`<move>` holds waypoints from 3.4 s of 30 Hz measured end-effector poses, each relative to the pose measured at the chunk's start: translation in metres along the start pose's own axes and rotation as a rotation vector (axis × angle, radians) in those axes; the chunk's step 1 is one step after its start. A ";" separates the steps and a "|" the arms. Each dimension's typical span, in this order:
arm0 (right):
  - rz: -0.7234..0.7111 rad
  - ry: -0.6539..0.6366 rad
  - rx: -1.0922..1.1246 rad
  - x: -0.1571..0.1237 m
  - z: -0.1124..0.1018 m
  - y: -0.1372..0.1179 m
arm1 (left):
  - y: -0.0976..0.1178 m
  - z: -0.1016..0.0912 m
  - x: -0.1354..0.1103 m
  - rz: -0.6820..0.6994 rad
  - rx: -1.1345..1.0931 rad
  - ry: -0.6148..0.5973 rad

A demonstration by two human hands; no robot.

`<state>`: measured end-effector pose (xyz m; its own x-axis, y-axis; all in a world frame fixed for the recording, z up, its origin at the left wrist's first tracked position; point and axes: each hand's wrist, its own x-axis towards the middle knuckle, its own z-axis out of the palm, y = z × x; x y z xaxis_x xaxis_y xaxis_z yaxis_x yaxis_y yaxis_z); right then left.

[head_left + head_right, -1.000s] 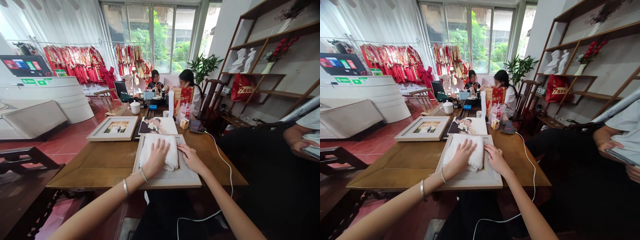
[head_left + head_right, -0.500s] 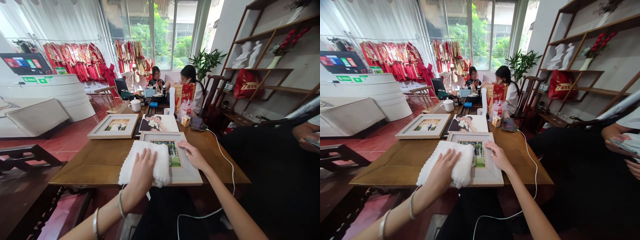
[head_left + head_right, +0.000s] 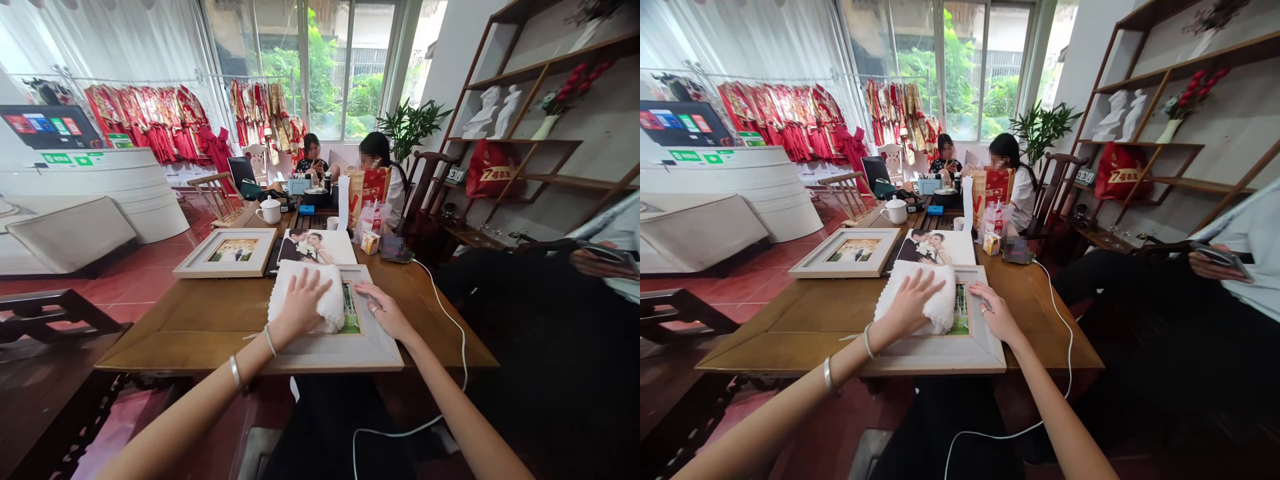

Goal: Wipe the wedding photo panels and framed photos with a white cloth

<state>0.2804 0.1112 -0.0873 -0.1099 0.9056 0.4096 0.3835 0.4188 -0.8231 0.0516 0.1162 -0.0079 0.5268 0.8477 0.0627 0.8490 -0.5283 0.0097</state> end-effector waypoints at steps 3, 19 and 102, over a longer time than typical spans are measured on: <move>-0.001 0.000 -0.002 0.000 0.000 0.001 | 0.014 -0.007 -0.025 0.026 -0.033 -0.100; -0.018 -0.011 0.006 0.000 0.001 0.005 | 0.024 0.009 -0.031 -0.010 -0.027 -0.029; -0.030 -0.014 -0.173 -0.001 0.000 0.001 | -0.020 -0.001 -0.023 -0.178 0.122 0.162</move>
<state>0.2807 0.1112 -0.0887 -0.1363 0.8943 0.4262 0.5320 0.4290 -0.7300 0.0224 0.1077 -0.0083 0.3639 0.9026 0.2302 0.9314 -0.3538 -0.0852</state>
